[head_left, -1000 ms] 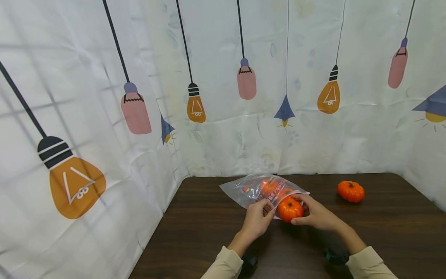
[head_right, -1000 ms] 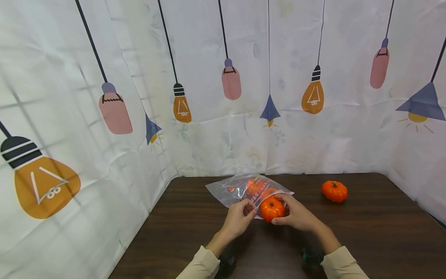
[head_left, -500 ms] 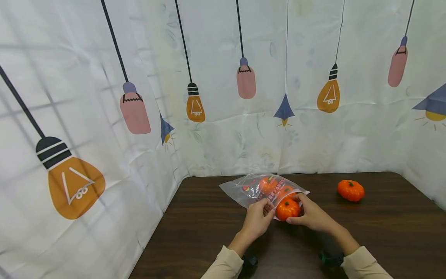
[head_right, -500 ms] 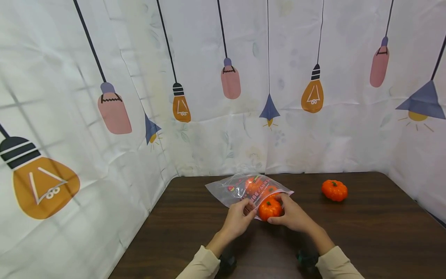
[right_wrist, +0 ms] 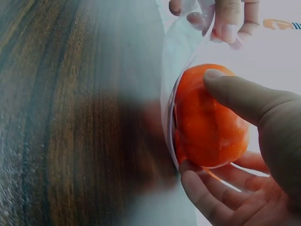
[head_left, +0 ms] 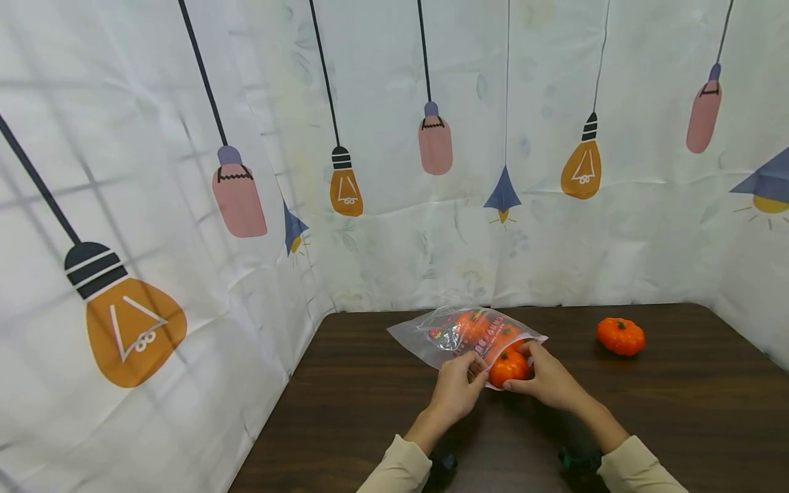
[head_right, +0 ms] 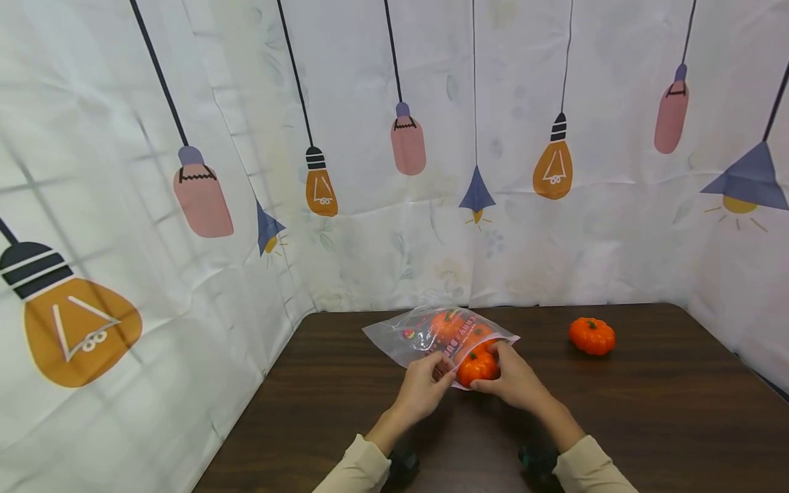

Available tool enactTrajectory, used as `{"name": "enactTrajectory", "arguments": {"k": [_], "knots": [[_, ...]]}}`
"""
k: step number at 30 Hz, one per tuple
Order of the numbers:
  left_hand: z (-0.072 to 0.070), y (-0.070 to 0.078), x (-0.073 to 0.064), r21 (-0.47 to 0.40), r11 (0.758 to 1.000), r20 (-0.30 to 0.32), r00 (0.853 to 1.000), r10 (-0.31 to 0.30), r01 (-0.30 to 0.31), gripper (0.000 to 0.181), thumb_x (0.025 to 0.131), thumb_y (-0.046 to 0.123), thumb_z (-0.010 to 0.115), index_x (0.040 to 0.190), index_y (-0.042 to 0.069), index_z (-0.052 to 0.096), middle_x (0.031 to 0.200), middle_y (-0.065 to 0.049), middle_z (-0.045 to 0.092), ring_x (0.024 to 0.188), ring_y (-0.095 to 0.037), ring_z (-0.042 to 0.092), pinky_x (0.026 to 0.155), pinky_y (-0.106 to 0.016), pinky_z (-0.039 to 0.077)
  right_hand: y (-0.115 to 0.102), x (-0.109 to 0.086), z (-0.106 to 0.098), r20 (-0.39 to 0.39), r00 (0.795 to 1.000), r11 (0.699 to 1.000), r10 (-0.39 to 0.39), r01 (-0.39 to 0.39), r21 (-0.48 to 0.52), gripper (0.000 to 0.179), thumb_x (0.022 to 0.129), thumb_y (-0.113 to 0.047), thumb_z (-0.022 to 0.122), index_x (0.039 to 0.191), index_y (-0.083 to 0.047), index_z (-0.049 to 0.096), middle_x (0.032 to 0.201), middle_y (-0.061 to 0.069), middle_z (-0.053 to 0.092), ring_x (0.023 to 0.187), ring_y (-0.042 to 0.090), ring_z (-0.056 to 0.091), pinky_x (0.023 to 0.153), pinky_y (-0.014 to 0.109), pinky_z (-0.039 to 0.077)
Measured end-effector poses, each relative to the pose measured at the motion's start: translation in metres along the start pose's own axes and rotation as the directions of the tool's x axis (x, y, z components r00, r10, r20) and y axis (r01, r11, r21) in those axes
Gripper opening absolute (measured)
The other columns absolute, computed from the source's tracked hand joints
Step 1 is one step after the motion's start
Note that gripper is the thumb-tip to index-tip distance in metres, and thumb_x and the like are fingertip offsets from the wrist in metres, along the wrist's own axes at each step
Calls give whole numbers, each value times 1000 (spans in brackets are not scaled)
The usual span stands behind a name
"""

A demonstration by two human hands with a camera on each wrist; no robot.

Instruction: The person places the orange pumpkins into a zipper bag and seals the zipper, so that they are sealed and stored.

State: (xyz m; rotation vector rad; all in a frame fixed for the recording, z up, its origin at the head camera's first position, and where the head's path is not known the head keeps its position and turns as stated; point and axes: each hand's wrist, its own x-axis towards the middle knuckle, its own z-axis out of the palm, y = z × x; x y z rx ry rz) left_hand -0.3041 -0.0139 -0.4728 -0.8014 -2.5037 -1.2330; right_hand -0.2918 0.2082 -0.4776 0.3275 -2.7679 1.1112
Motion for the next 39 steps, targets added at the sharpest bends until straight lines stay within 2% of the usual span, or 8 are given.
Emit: {"name": "enactTrajectory", "arguments": {"k": [11, 21, 27, 32, 39], "knots": [[0, 0, 0, 0, 1000, 8, 1000, -11, 11, 6, 93, 11, 72, 91, 15, 68, 78, 4, 68, 65, 5, 50, 62, -14, 45, 2, 4, 7, -44, 999, 999, 9, -10, -37, 81, 77, -45, 88, 133, 3, 55, 120, 22, 55, 95, 25, 58, 85, 44, 52], [0, 0, 0, -23, 1000, 8, 1000, -9, 9, 4, 93, 11, 73, 92, 13, 69, 79, 2, 70, 66, 5, 51, 63, -14, 47, -2, 5, 11, -34, 999, 1000, -10, 9, -18, 78, 77, -40, 89, 134, 1, 56, 113, 18, 54, 87, 20, 56, 74, 31, 48], [0, 0, 1, -16, 1000, 1, 1000, 13, -13, 4, 92, 10, 73, 93, 12, 69, 80, 1, 70, 67, 4, 52, 64, -14, 47, -3, 5, 11, -10, 1000, 999, -11, 12, 30, 76, 79, -38, 88, 135, 1, 54, 115, 17, 55, 86, 18, 59, 71, 26, 50], [-1, 1, 1, -15, 999, 5, 999, 41, -41, 4, 93, 9, 72, 92, 12, 69, 80, 1, 70, 68, 5, 52, 64, -14, 47, -5, 5, 12, -4, 1000, 996, 10, -9, 85, 66, 82, -31, 86, 130, 1, 53, 108, 13, 59, 83, 16, 59, 67, 25, 49], [-1, 0, 1, -5, 997, 19, 996, 82, -82, 4, 92, 8, 72, 92, 10, 69, 80, 1, 71, 69, 6, 52, 65, -13, 46, -8, 5, 15, -47, 999, 993, -10, 16, 120, 53, 83, -20, 85, 120, 2, 55, 109, 15, 61, 89, 19, 65, 69, 24, 53]]}}
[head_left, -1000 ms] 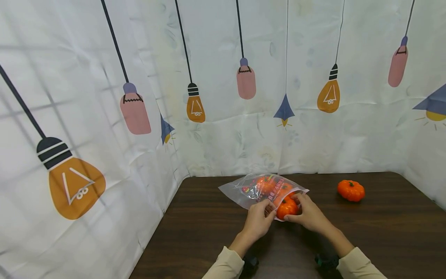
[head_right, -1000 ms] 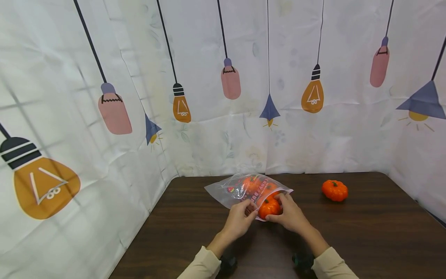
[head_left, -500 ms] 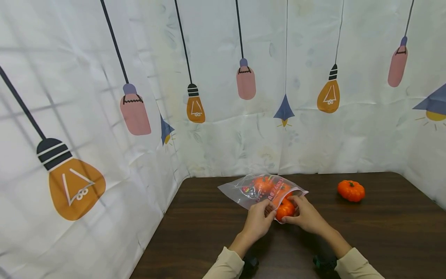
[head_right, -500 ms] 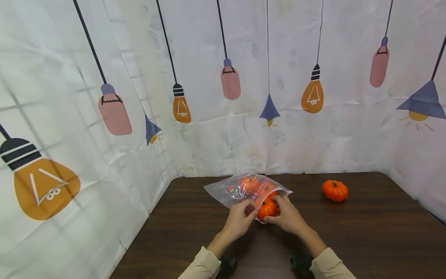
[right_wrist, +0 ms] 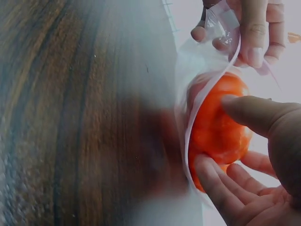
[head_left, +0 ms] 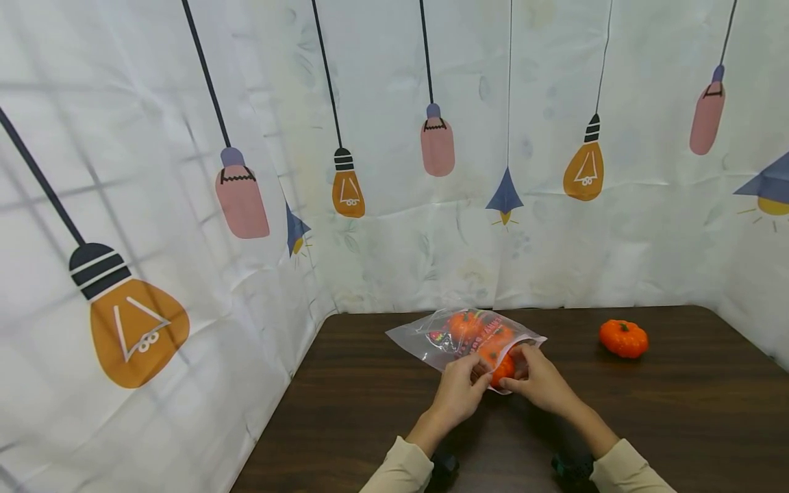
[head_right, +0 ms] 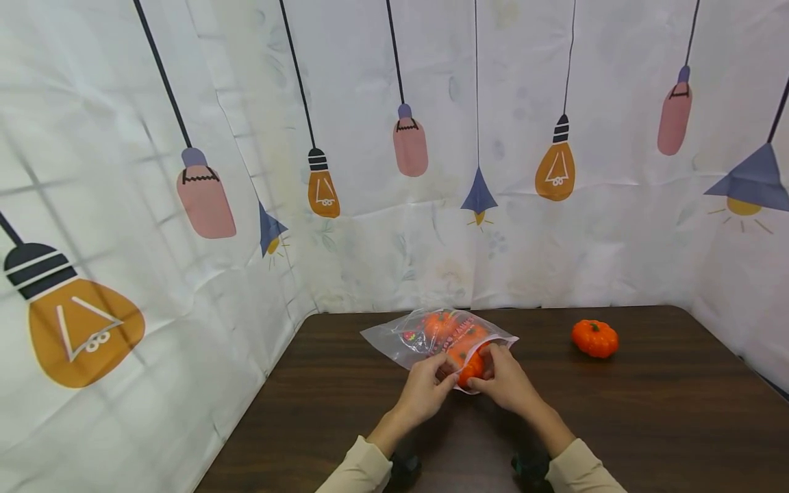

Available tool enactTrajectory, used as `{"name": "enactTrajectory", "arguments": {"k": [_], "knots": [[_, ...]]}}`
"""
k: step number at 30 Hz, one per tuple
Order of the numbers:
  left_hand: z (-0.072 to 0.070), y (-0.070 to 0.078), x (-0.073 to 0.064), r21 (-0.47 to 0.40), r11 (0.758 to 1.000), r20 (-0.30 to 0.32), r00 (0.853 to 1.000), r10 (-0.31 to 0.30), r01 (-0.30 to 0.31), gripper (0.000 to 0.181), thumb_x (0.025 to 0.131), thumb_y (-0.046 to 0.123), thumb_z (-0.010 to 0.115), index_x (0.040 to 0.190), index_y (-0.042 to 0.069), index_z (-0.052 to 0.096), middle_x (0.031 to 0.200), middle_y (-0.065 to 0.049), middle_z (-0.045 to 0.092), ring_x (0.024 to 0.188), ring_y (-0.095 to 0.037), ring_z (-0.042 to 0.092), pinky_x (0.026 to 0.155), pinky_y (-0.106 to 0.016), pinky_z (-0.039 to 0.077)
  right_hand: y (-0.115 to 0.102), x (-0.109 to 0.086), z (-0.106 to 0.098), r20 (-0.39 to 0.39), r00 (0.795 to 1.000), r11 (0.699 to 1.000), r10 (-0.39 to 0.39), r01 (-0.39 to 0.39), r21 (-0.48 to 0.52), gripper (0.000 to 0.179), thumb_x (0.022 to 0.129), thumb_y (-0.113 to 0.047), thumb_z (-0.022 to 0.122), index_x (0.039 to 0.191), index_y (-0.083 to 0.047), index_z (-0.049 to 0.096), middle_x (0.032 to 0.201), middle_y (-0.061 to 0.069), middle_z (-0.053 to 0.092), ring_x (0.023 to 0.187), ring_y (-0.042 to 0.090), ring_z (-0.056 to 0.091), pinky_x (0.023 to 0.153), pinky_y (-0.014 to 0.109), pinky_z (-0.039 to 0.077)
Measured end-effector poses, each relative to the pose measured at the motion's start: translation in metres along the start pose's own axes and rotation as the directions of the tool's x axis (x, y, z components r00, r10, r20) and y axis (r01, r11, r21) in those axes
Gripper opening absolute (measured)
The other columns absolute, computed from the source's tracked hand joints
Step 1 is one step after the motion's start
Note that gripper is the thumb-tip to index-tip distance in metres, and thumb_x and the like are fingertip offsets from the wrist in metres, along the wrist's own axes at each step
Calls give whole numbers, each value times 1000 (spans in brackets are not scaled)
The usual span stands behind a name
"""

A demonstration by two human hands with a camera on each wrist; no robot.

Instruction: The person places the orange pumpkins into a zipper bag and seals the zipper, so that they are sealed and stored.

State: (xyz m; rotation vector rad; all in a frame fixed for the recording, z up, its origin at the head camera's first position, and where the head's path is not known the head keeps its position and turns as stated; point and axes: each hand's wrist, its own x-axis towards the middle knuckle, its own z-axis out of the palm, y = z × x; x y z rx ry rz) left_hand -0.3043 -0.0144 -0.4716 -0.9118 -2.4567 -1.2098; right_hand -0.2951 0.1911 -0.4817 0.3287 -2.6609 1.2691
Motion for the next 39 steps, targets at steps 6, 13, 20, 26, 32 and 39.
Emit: {"name": "enactTrajectory", "arguments": {"k": [6, 13, 20, 26, 32, 39], "knots": [[1, 0, -1, -13, 1000, 7, 1000, 2, -2, 4, 92, 8, 72, 92, 9, 69, 79, 0, 69, 68, 6, 51, 63, -12, 46, 0, 1, 4, -6, 1000, 1000, 3, -3, 9, 48, 83, -18, 85, 118, 0, 56, 104, 11, 64, 88, 18, 65, 71, 25, 53], [1, -1, -1, 0, 1000, 10, 1000, 3, -3, 4, 93, 9, 71, 91, 11, 68, 80, 1, 69, 69, 6, 51, 64, -12, 45, 2, 0, 5, 63, 998, 996, -5, 0, 90, 45, 90, -20, 79, 124, 1, 58, 110, 14, 72, 96, 24, 72, 73, 28, 58], [2, -3, 0, -1, 1000, -1, 1000, 9, -9, 6, 93, 8, 72, 91, 13, 68, 79, 2, 69, 70, 6, 52, 65, -13, 45, 6, -1, 2, 192, 976, 991, -105, 87, 100, 53, 96, -21, 71, 138, 4, 51, 129, 25, 64, 109, 36, 69, 83, 41, 60], [2, -4, -1, -10, 1000, 3, 1000, -8, 8, 7, 93, 8, 72, 91, 13, 68, 79, 2, 69, 70, 6, 52, 65, -13, 46, 4, -1, -2, 280, 949, 987, -147, 120, 111, 50, 99, -21, 67, 140, 3, 50, 135, 27, 60, 119, 45, 63, 92, 55, 55], [2, -4, -1, -20, 1000, 12, 1000, -20, 20, 4, 92, 9, 73, 92, 12, 70, 78, 2, 67, 69, 6, 50, 64, -13, 45, 8, 2, -11, 243, 963, 991, -116, 95, 96, 40, 98, -23, 68, 132, -3, 59, 126, 19, 67, 111, 34, 68, 85, 39, 59], [2, -3, -1, -28, 1000, 8, 1000, -10, 10, 4, 92, 8, 73, 91, 11, 70, 78, 1, 69, 69, 6, 51, 64, -12, 46, 14, 5, -42, 134, 988, 996, -79, 73, 49, 29, 99, -20, 66, 121, -2, 66, 114, 12, 71, 100, 22, 68, 79, 26, 56]]}}
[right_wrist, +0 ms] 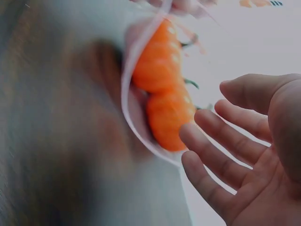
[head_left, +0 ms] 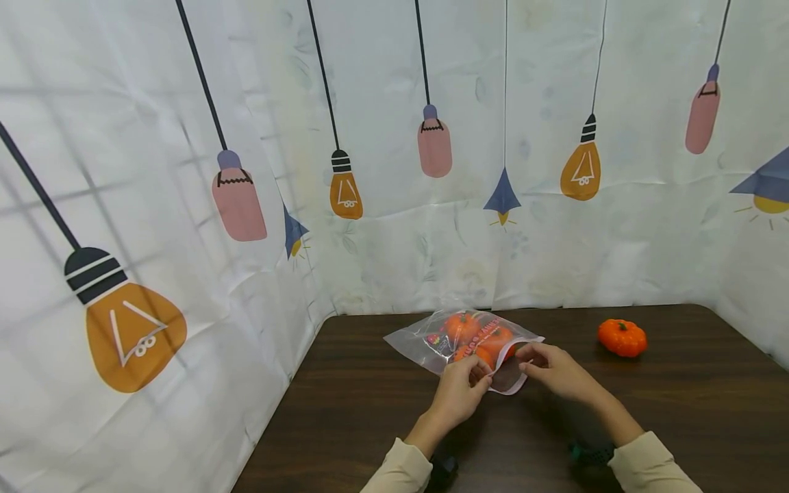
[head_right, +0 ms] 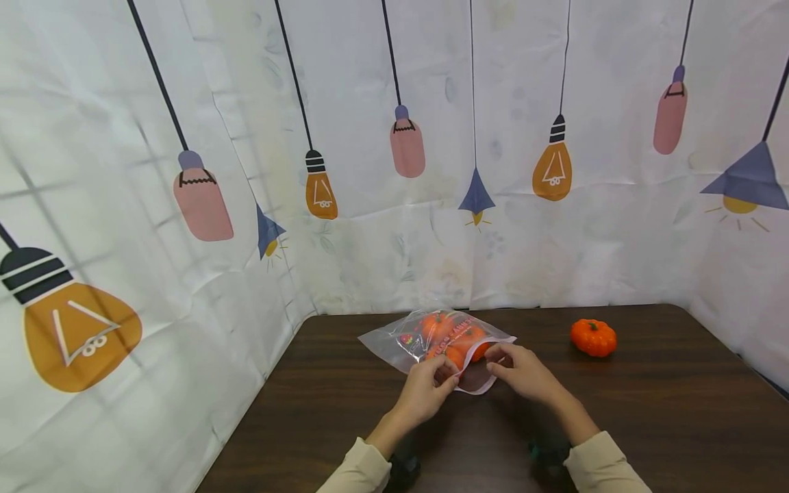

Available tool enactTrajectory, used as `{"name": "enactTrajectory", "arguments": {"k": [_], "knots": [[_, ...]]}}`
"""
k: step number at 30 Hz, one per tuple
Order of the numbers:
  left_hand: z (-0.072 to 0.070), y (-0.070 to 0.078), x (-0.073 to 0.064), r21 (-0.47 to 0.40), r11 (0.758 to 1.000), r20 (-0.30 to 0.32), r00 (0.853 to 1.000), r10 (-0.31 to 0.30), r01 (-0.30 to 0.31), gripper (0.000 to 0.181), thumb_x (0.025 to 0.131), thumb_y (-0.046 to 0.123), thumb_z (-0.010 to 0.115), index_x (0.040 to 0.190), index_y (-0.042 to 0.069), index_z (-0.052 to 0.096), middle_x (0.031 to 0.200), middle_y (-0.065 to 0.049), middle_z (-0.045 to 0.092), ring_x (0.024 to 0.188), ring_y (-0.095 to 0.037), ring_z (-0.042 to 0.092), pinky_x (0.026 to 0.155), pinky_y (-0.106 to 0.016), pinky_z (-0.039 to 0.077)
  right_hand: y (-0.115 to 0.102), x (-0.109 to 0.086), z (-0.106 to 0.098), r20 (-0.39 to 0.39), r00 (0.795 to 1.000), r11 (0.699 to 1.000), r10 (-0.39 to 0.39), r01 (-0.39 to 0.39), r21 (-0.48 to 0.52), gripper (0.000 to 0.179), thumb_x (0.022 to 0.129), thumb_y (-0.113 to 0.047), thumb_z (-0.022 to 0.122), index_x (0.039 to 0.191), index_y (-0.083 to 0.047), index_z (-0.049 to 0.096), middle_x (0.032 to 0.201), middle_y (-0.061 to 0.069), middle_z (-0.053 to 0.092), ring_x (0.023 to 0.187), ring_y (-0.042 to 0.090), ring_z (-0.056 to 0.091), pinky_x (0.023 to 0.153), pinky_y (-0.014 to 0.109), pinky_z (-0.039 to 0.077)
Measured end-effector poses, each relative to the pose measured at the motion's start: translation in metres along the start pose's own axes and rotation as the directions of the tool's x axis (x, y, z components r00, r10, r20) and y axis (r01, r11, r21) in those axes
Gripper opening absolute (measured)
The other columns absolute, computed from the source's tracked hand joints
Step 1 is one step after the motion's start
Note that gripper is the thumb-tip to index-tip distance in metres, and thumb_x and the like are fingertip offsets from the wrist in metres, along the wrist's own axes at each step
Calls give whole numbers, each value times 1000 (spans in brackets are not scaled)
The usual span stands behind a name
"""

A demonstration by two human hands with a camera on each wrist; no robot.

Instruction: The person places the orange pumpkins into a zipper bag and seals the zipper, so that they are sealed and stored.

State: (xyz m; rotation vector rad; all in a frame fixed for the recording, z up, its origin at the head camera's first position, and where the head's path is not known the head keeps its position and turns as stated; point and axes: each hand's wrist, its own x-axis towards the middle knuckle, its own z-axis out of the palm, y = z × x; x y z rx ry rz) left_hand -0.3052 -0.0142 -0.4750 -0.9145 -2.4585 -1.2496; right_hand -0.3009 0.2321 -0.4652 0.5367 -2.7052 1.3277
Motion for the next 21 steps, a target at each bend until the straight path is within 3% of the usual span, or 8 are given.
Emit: {"name": "enactTrajectory", "arguments": {"k": [6, 11, 15, 21], "knots": [[0, 1, 0, 2, 1000, -1, 1000, 5, -5, 5, 92, 8, 73, 90, 11, 70, 79, 1, 70, 68, 7, 51, 63, -12, 46, 10, -8, -30, -125, 990, 997, 71, -76, -35, 31, 100, -24, 65, 123, -3, 65, 111, 11, 71, 94, 19, 65, 75, 27, 54], [0, 0, 0, 7, 1000, 5, 1000, 1, -1, 5, 91, 8, 73, 89, 12, 70, 77, 1, 69, 66, 8, 49, 62, -12, 45, 23, -17, -54, -255, 955, 983, 153, -175, -64, 38, 103, -33, 60, 126, -2, 61, 121, 22, 67, 106, 36, 65, 77, 38, 56], [0, 1, 0, 2, 1000, 15, 1000, -3, 3, 5, 91, 8, 74, 89, 11, 71, 77, 0, 69, 65, 8, 49, 62, -12, 45, 32, -27, -70, -374, 897, 961, 235, -272, -49, 49, 105, -39, 54, 132, 2, 55, 134, 31, 55, 118, 49, 55, 79, 48, 52], [0, 0, -1, 6, 1000, 30, 999, -11, 11, 5, 90, 8, 74, 89, 11, 71, 76, 1, 68, 64, 8, 48, 61, -12, 44, 48, -38, -89, -474, 773, 894, 421, -443, 70, 59, 103, -39, 53, 141, 6, 45, 144, 38, 36, 121, 54, 43, 83, 54, 45]]}}
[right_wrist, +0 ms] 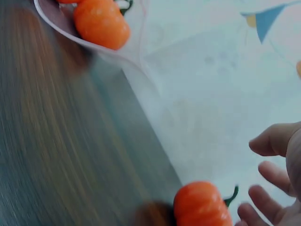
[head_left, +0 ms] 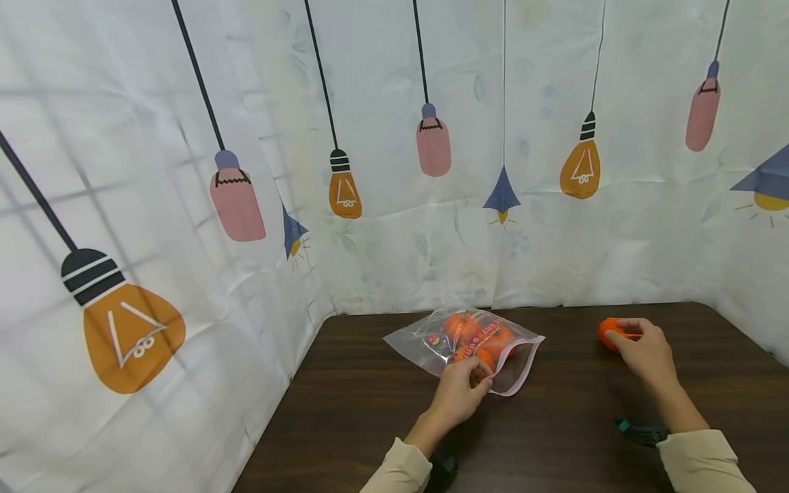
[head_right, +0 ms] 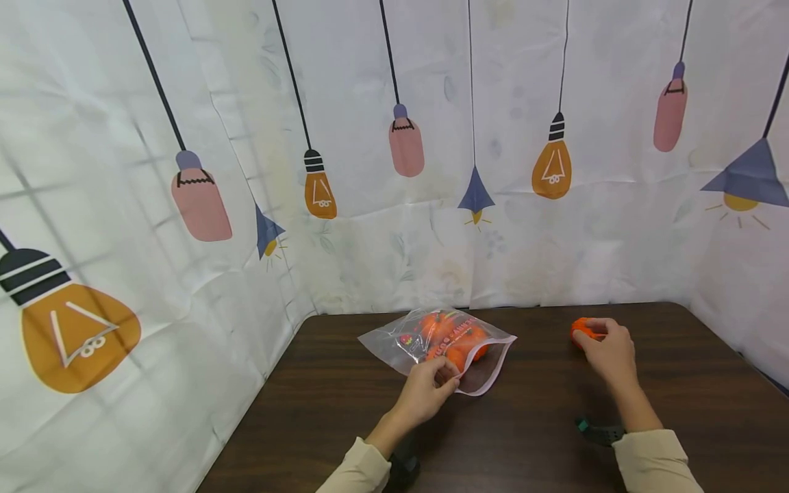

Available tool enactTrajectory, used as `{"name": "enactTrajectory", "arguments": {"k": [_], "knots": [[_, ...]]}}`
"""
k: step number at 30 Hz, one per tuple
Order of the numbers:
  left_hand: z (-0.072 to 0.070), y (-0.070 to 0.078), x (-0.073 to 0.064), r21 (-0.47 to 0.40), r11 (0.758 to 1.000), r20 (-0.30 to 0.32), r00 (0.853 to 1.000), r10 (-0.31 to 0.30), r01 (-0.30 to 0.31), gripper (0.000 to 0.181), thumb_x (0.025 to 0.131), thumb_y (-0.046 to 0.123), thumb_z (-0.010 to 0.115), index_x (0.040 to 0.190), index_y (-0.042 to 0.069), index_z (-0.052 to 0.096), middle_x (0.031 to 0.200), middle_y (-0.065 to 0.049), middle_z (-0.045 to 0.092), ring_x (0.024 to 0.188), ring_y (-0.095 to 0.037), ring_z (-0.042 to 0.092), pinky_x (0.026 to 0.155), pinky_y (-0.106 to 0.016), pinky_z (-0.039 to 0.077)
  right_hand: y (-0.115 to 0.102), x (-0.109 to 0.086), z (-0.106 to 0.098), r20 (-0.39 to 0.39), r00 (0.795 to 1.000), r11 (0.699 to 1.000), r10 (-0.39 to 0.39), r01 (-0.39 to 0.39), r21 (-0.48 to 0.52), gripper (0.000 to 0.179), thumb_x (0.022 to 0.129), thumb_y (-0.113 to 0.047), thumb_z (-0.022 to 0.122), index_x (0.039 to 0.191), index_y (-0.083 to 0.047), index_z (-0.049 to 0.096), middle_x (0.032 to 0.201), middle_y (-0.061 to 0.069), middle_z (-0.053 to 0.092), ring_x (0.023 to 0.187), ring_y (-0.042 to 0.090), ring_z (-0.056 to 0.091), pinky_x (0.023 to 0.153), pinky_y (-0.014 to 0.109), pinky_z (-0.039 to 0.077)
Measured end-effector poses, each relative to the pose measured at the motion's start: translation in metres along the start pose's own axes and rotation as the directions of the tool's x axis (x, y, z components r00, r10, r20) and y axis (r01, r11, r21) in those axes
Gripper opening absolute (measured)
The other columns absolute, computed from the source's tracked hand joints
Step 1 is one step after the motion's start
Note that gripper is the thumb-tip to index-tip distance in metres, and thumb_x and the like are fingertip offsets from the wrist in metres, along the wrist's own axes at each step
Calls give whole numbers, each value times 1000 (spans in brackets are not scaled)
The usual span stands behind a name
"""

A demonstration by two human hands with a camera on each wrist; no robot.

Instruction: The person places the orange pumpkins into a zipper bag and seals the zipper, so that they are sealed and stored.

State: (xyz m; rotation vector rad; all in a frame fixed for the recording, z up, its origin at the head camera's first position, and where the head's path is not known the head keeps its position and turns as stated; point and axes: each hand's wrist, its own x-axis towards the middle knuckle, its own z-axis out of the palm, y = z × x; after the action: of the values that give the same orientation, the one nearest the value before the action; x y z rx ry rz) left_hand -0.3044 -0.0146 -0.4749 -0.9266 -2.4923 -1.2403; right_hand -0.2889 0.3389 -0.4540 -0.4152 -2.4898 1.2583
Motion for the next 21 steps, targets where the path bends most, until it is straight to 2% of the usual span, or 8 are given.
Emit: {"name": "enactTrajectory", "arguments": {"k": [4, 9, 14, 17, 21], "knots": [[-1, 0, -1, 2, 1000, 8, 1000, 3, -3, 5, 91, 8, 74, 89, 11, 71, 75, 2, 68, 64, 8, 48, 61, -11, 44, 11, 5, -5, -24, 996, 996, 91, -90, 11, 68, 102, -40, 54, 145, 9, 38, 145, 41, 28, 125, 58, 30, 88, 61, 39], [-1, -2, -2, 3, 1000, 16, 1000, -8, 7, 5, 91, 8, 73, 89, 12, 71, 75, 2, 67, 65, 7, 49, 62, -12, 44, 26, 7, -5, -26, 992, 991, 126, -125, 37, 81, 99, -43, 59, 150, 10, 26, 146, 43, 23, 128, 61, 21, 87, 65, 36], [1, -2, 0, -13, 1000, 34, 999, -15, 15, 4, 92, 9, 73, 90, 12, 71, 76, 2, 68, 66, 7, 49, 63, -12, 45, 38, 8, -6, -4, 986, 983, 164, -163, 90, 94, 97, -45, 63, 157, 7, 12, 154, 42, 13, 135, 65, 15, 97, 73, 30], [1, -2, 0, -13, 1000, 36, 999, -18, 18, 4, 92, 9, 73, 90, 11, 71, 76, 2, 67, 66, 7, 48, 63, -12, 44, 43, 9, -6, 4, 989, 985, 149, -149, 83, 99, 95, -45, 66, 157, 8, 9, 154, 43, 11, 134, 64, 20, 102, 73, 30], [1, -2, 0, -10, 1000, 39, 999, -17, 17, 3, 92, 10, 73, 90, 10, 71, 77, 2, 68, 66, 7, 48, 63, -12, 45, 49, 10, -5, 3, 996, 995, 94, -94, 41, 100, 95, -42, 68, 155, 13, 10, 151, 45, 12, 127, 62, 29, 99, 71, 36]]}}
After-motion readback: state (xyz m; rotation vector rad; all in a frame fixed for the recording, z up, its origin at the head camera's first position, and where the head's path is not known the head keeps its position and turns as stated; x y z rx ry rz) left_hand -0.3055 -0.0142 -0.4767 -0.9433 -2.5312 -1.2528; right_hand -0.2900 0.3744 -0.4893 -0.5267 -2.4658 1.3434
